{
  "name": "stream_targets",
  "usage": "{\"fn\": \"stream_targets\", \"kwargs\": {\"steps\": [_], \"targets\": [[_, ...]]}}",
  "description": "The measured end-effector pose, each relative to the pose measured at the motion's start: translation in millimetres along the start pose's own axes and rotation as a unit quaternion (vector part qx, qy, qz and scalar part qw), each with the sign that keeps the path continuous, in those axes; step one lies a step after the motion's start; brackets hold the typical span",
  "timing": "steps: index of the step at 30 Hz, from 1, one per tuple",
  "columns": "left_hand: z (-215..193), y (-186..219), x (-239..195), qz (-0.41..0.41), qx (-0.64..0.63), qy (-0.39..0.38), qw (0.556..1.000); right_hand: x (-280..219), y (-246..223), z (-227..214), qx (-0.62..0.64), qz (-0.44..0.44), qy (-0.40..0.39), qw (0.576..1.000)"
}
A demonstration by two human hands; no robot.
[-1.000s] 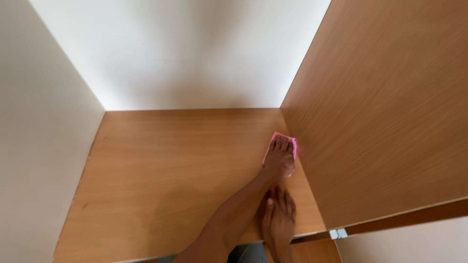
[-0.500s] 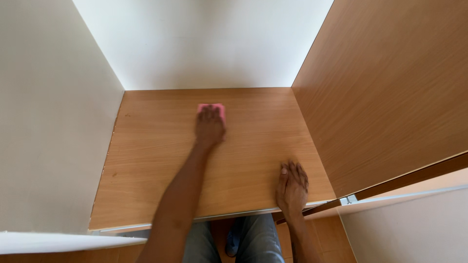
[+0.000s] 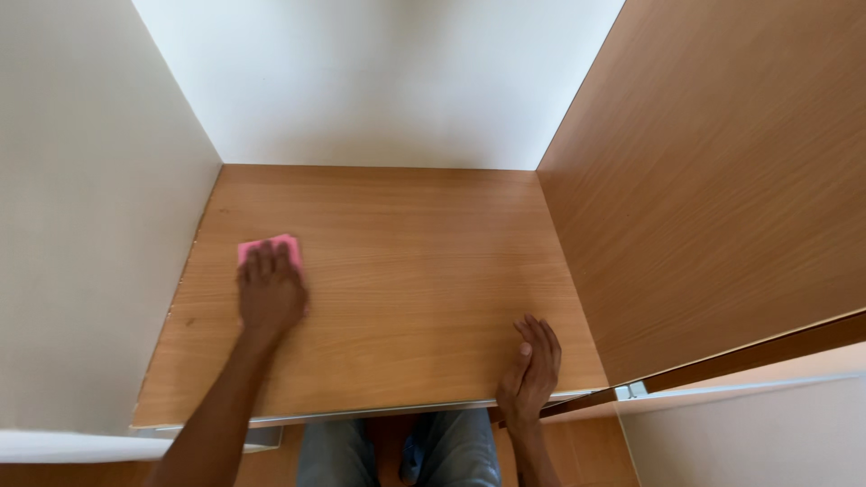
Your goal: The person wipes a wooden shelf inside a cabinet using a pink cloth. They move the cloth back and forth across the surface, covering the entire area methodically.
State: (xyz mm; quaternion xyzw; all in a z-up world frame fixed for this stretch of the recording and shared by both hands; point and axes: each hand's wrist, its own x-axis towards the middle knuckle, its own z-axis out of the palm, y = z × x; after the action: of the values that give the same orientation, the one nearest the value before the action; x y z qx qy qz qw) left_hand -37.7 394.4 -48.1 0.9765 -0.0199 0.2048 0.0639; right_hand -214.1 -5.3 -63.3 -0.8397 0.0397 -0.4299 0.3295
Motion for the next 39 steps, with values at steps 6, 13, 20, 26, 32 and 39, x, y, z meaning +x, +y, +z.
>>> {"fn": "stream_targets", "kwargs": {"steps": [6,13,20,26,32,39], "targets": [[36,183,14,0.197,-0.061,0.130,0.970,3,-6,-6,0.086,-0.017,0.086,0.992],[37,369,10,0.229,-0.200,-0.121,0.945,-13,-1,-47,0.091,0.039,0.053,0.994],[10,458,-56,0.266,-0.099,-0.166,0.944,-8,4,-97,0.056,-0.034,0.129,0.989],[-28,439,-143,0.309,-0.260,-0.027,0.915,12,-27,-100,0.075,-0.060,0.195,0.976],[-45,402,-169,0.356,-0.200,-0.090,0.908,16,-31,-87,0.065,-0.022,0.145,0.987],[-56,257,-171,0.324,-0.178,0.084,0.925,32,-20,-62,0.007,0.075,-0.082,0.994]]}}
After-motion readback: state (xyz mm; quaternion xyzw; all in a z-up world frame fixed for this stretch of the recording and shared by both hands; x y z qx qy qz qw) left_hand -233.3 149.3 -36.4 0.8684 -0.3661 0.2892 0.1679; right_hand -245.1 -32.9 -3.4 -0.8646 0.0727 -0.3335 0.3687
